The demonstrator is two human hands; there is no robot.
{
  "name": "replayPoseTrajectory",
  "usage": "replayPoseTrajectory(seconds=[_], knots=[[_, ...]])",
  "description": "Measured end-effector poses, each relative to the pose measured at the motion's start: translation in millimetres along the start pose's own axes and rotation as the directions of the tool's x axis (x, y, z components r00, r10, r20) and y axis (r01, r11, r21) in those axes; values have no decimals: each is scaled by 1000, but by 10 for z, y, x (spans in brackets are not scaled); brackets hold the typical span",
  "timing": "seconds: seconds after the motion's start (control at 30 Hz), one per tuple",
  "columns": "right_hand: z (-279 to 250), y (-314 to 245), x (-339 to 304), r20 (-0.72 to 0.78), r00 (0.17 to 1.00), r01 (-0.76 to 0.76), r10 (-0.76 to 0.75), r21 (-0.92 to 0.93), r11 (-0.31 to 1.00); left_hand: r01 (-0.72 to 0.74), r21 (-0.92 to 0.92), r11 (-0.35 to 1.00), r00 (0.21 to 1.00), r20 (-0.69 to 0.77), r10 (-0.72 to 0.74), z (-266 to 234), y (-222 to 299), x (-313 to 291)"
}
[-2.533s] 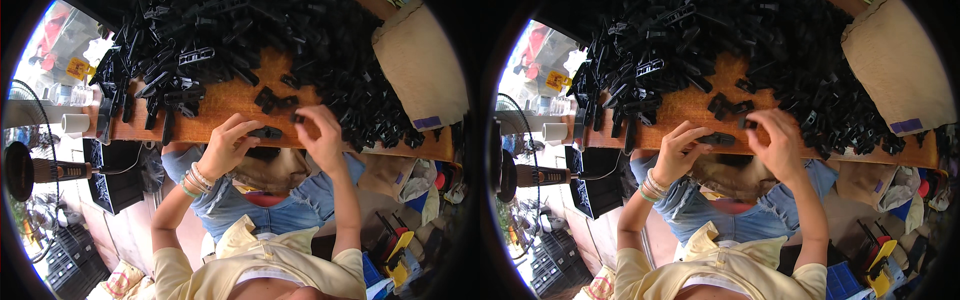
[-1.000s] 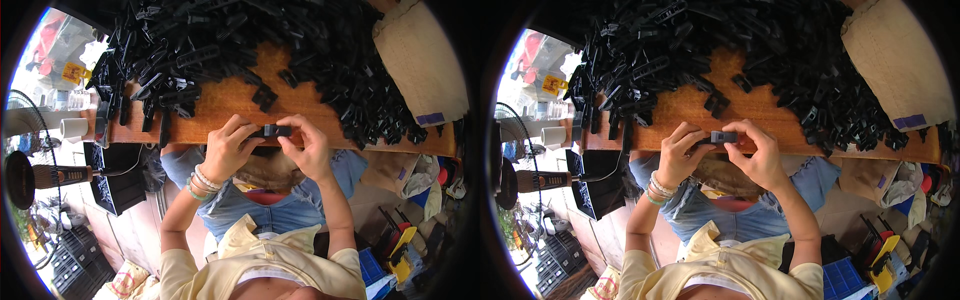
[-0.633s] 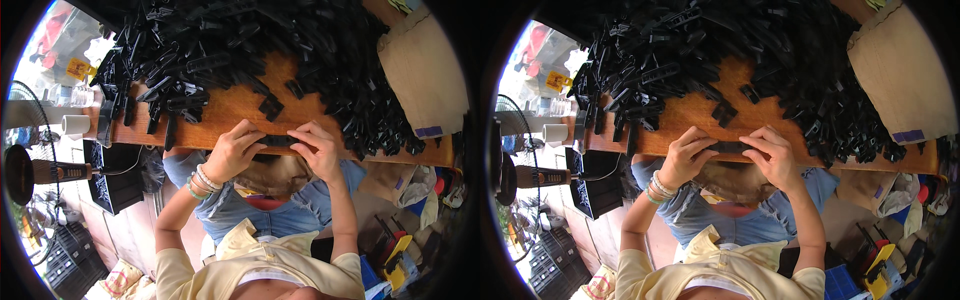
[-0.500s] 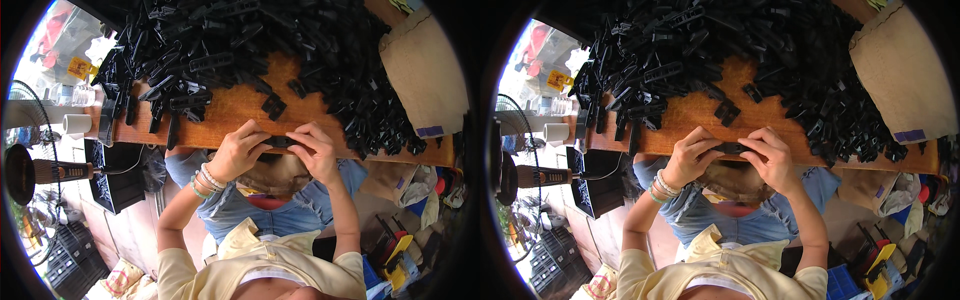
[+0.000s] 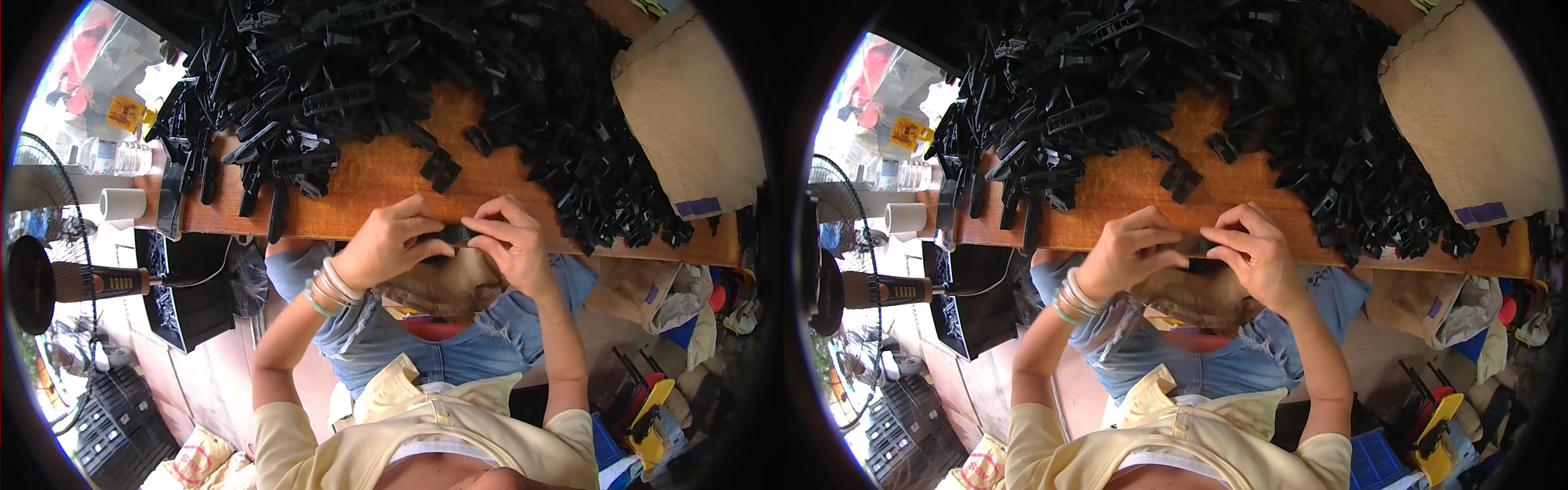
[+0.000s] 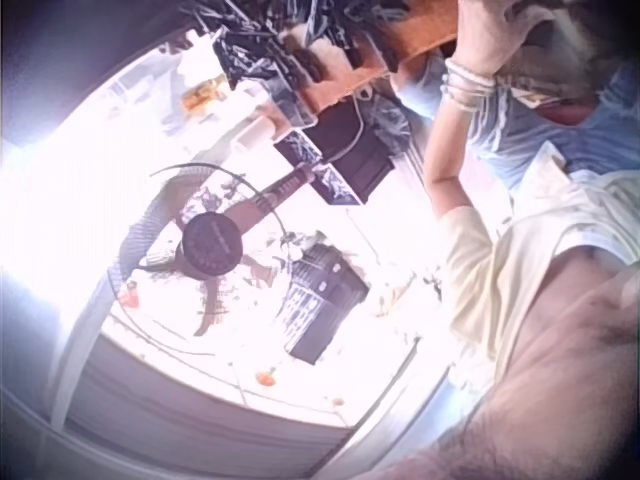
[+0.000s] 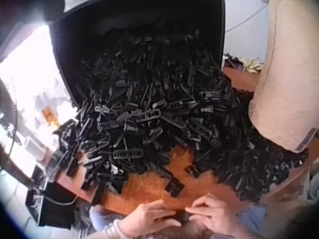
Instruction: The person sorts through a large pile of small black plastic components on a wooden table, selecting items and placing them into a bag by hand.
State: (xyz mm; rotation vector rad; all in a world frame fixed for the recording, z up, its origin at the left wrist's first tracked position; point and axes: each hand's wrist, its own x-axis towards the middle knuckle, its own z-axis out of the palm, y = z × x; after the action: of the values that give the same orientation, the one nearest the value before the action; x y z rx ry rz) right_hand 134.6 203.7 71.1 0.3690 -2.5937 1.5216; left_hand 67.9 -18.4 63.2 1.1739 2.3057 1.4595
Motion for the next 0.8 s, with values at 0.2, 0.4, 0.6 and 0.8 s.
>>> replayPoseTrajectory(seconds=[0.2,0.4,0.6,0.8], knots=[[42,38,319,-138,990,8,-27,-139,990,-32,484,874,985,-132,109,-218,-207,539],[138,159,434,-90,964,195,-251,-404,894,-92,636,766,978,-87,190,-356,30,567],[67,36,176,-231,900,-259,369,399,880,36,400,916,942,293,-165,-340,262,384],[80,-79,112,-258,966,-76,39,-138,987,11,193,981,987,157,-42,-365,-173,405]])
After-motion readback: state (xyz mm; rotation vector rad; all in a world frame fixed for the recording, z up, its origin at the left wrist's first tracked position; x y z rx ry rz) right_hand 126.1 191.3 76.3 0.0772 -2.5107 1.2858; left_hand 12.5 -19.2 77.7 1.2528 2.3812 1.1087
